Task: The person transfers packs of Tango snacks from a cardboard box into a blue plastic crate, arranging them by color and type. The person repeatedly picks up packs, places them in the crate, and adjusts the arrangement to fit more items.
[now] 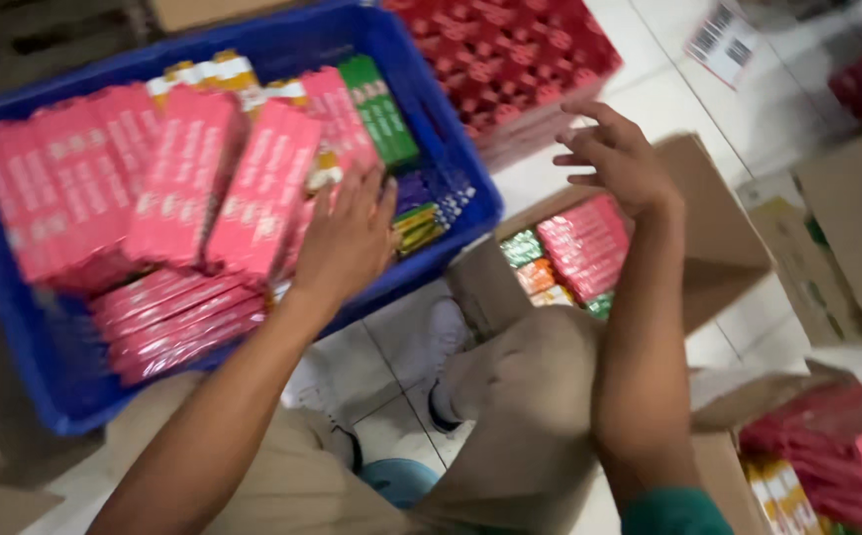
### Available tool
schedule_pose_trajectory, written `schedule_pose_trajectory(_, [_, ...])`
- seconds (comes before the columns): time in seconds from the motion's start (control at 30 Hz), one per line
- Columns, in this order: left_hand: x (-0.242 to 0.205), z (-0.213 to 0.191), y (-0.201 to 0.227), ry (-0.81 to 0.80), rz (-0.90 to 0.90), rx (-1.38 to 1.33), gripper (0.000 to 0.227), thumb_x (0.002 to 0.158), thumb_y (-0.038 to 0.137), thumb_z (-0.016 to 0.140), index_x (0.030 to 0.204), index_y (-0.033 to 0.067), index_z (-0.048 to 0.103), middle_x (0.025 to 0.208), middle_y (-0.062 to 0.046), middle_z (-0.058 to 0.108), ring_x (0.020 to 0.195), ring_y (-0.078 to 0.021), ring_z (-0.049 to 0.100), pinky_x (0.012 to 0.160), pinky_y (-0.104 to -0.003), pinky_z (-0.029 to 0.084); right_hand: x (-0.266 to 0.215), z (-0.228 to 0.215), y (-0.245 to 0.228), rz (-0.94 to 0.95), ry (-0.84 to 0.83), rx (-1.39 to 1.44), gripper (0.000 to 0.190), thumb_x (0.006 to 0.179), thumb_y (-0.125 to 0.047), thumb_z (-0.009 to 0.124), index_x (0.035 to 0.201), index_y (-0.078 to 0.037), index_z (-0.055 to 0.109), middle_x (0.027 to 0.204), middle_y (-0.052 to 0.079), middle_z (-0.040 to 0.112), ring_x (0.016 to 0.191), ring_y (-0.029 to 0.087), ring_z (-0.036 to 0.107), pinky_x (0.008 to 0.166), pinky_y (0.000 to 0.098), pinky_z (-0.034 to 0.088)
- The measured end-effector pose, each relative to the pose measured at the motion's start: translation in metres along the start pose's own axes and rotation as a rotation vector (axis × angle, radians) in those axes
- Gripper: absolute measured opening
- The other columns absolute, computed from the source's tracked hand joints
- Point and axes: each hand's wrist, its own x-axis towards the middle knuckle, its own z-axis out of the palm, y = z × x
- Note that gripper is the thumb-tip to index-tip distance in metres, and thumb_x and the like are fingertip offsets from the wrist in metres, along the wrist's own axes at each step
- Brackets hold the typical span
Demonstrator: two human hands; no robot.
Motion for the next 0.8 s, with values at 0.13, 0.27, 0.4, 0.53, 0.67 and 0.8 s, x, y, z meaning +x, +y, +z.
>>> schedule_pose_trajectory(0.13, [-0.019,0.037,0.037,-0.096,0.294,-0.094,0.068,0.095,0.046,0.06,0.151,0.0095,0.05,0.161,-0.017,0.042,0.151,-0.0371,0.036,0.113,-0.061,0.035,-0.002,-0.035,0.059,0.056,0.081,0.22,0.043,0.103,-0.027,0.061,0.144,-0.019,0.055,0.125,0.017,0.064,0.103,0.026,0.071,0.082,0.0355,0.063])
schedule_pose_trajectory(0.27, [-0.023,0.071,0.042,-0.318,0.424,-0.146,0.072,0.09,0.045,0.064,0.153,0.0136,0.045,0.163,-0.018,0.038,0.154,-0.0408,0.029,0.113,-0.068,0.033,-0.001,-0.049,0.166,0.25,0.249,0.387,0.054,0.1,-0.046,0.073,0.145,-0.024,0.053,0.131,0.017,0.064,0.114,0.034,0.072,0.091,0.0526,0.061])
schedule_pose_trajectory(0.4, [0.014,0.081,0.053,-0.311,0.468,-0.107,0.074,0.089,0.044,0.066,0.153,0.0146,0.045,0.164,-0.016,0.038,0.155,-0.0386,0.029,0.116,-0.067,0.03,-0.006,-0.024,0.255,0.375,0.406,0.176,0.039,0.104,-0.04,0.053,0.138,-0.021,0.062,0.121,0.018,0.07,0.103,0.034,0.07,0.078,0.0483,0.062])
schedule_pose_trajectory(0.53, [0.054,0.098,0.09,-0.215,0.485,-0.149,0.055,0.096,0.051,0.061,0.142,0.022,0.058,0.161,-0.014,0.045,0.156,-0.038,0.03,0.115,-0.068,0.03,-0.026,0.0,0.325,0.639,0.232,0.08,0.046,0.093,-0.041,0.07,0.132,-0.017,0.068,0.108,0.023,0.071,0.087,0.032,0.073,0.061,0.0369,0.062])
schedule_pose_trajectory(0.67, [0.087,0.105,0.115,-0.25,0.373,-0.123,0.047,0.092,0.059,0.06,0.11,0.0196,0.078,0.157,-0.01,0.051,0.155,-0.0403,0.028,0.11,-0.068,0.038,-0.004,0.017,0.391,0.73,0.059,-0.173,0.059,0.086,-0.049,0.076,0.136,-0.017,0.067,0.119,0.025,0.069,0.087,0.035,0.075,0.057,0.0425,0.062])
schedule_pose_trajectory(0.8, [0.091,0.1,0.112,-0.211,0.383,-0.151,0.036,0.087,0.052,0.071,0.091,0.0174,0.081,0.147,-0.007,0.059,0.15,-0.0384,0.039,0.105,-0.058,0.045,0.054,0.041,0.465,0.52,-0.034,-0.37,0.056,0.089,-0.051,0.068,0.135,-0.019,0.069,0.133,0.02,0.068,0.129,0.043,0.06,0.112,0.0513,0.046])
